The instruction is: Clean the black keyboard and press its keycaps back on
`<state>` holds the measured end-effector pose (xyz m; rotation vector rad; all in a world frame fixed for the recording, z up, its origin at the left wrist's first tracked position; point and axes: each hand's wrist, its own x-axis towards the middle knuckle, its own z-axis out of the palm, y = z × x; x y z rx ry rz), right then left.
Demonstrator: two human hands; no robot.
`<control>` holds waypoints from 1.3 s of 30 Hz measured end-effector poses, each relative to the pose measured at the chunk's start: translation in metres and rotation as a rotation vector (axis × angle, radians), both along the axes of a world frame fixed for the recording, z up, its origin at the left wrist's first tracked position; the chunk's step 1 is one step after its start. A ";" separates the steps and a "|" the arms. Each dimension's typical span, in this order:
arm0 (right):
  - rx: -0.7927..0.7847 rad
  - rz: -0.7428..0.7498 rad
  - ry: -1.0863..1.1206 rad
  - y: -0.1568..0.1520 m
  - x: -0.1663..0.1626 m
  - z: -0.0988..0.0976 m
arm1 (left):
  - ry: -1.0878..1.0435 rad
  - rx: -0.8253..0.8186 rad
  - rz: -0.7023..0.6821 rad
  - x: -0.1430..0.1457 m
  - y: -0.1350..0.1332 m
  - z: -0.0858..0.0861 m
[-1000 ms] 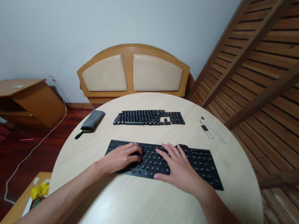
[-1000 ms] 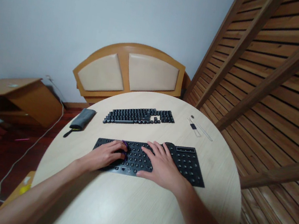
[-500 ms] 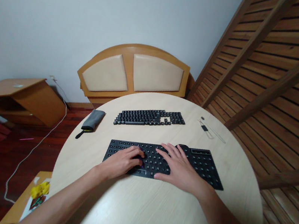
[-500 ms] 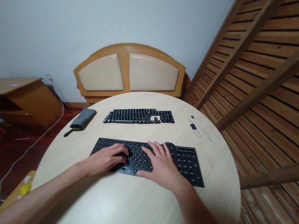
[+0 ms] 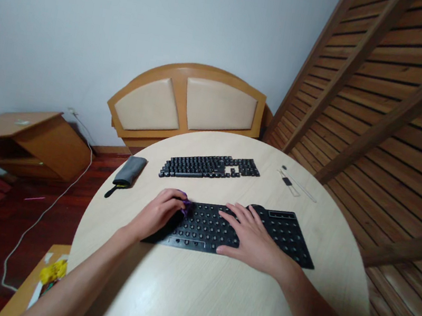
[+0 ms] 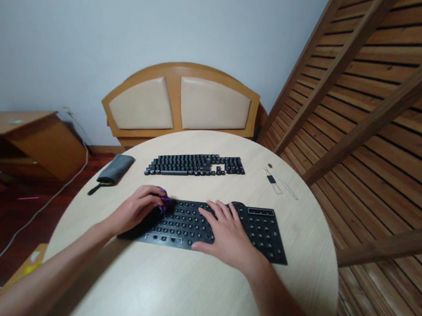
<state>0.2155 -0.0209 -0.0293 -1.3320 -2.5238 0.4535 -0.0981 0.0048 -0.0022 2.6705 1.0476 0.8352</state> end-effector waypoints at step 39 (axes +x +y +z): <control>0.034 -0.002 -0.029 0.002 0.001 -0.006 | 0.283 -0.129 -0.086 -0.011 0.030 0.002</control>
